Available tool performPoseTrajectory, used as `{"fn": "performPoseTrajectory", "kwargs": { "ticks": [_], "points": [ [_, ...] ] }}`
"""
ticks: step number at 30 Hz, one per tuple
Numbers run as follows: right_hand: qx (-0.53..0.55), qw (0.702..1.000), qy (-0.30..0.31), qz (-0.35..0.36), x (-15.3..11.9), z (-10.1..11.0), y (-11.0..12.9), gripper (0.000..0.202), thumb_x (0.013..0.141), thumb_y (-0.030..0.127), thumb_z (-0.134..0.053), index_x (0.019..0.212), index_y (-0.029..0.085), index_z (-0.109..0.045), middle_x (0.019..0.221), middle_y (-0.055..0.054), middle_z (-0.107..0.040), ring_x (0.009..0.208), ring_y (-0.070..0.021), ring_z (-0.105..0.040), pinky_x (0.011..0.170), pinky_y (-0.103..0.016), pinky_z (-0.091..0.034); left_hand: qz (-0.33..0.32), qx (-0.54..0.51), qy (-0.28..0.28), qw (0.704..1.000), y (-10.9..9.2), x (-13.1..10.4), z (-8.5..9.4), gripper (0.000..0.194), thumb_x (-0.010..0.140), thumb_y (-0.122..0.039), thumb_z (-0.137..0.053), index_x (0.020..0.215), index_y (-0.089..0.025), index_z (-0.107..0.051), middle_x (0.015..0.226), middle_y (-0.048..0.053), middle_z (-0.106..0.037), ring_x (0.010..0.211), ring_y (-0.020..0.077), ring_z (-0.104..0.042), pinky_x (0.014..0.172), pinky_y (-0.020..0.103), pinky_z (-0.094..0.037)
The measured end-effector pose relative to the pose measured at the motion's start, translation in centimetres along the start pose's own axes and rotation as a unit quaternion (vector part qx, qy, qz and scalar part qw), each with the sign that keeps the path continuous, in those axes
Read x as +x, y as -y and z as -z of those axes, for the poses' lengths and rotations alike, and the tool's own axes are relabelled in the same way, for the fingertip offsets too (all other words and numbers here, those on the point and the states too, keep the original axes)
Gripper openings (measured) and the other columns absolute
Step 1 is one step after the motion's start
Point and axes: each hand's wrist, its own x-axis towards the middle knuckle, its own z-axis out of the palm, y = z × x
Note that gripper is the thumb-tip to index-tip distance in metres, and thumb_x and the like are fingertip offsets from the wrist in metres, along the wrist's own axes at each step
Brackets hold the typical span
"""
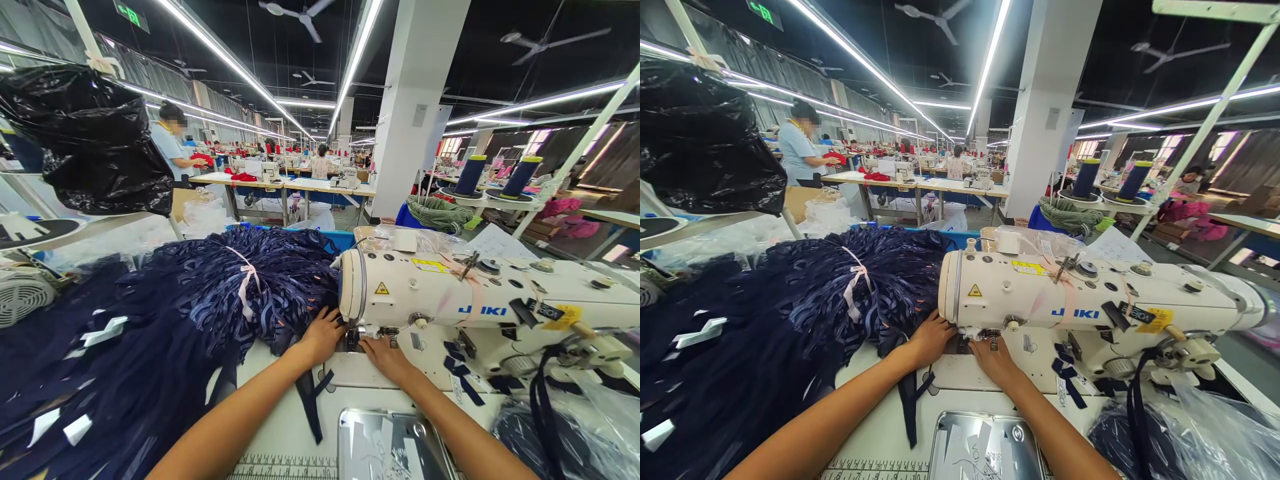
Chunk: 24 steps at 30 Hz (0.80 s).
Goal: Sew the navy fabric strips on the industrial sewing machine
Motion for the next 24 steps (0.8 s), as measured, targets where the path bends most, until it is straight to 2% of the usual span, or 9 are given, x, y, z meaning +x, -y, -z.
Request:
{"fn": "performPoseTrajectory", "kwargs": {
  "ticks": [6,13,16,20,24],
  "points": [
    [-0.025,0.999,0.015,-0.04,-0.2,-0.7,0.5,0.024,0.086,0.022,-0.044,0.091,0.02,-0.067,0.069,-0.005,-0.068,0.063,-0.0211,-0.061,0.055,-0.028,-0.043,0.002,0.013,-0.009,1.0,0.1,0.6,-0.3,0.025,0.072,-0.008,-0.047,0.092,-0.014,-0.062,0.088,0.009,-0.065,0.099,0.0222,-0.051,0.096,0.041,-0.029],
    [-0.04,0.998,0.039,-0.017,-0.8,-1.4,0.5,0.029,0.084,0.009,-0.044,0.101,0.023,-0.063,0.085,-0.006,-0.069,0.069,-0.018,-0.062,0.067,-0.03,-0.044,0.008,0.01,-0.014,1.0,0.2,1.1,-0.6,0.024,0.07,-0.006,-0.048,0.089,-0.013,-0.062,0.087,0.01,-0.065,0.101,0.0231,-0.051,0.095,0.04,-0.031],
    [-0.04,0.998,0.04,-0.009,-0.6,-1.3,0.4,0.031,0.084,0.006,-0.044,0.101,0.023,-0.063,0.083,-0.006,-0.069,0.069,-0.0176,-0.062,0.068,-0.03,-0.044,0.006,0.013,-0.008,1.0,0.1,1.2,-0.4,0.024,0.071,-0.006,-0.047,0.09,-0.012,-0.061,0.089,0.011,-0.065,0.102,0.0236,-0.05,0.095,0.041,-0.031],
    [-0.032,0.999,0.036,-0.004,0.1,-0.6,0.3,0.026,0.086,0.015,-0.041,0.09,0.019,-0.067,0.073,-0.007,-0.068,0.062,-0.0184,-0.061,0.061,-0.029,-0.044,0.001,0.021,0.009,1.0,-1.1,0.6,0.5,0.025,0.071,-0.006,-0.049,0.093,-0.008,-0.059,0.096,0.014,-0.063,0.105,0.0248,-0.049,0.094,0.039,-0.032],
    [-0.011,0.999,0.027,0.017,0.1,1.9,0.0,0.029,0.086,0.017,-0.038,0.097,0.019,-0.064,0.078,-0.008,-0.066,0.07,-0.0201,-0.06,0.064,-0.031,-0.045,-0.044,-0.001,0.023,0.999,-2.8,-2.6,2.9,0.024,0.07,-0.006,-0.052,0.094,-0.008,-0.058,0.102,0.013,-0.06,0.101,0.022,-0.051,0.088,0.03,-0.038]
  ]
}}
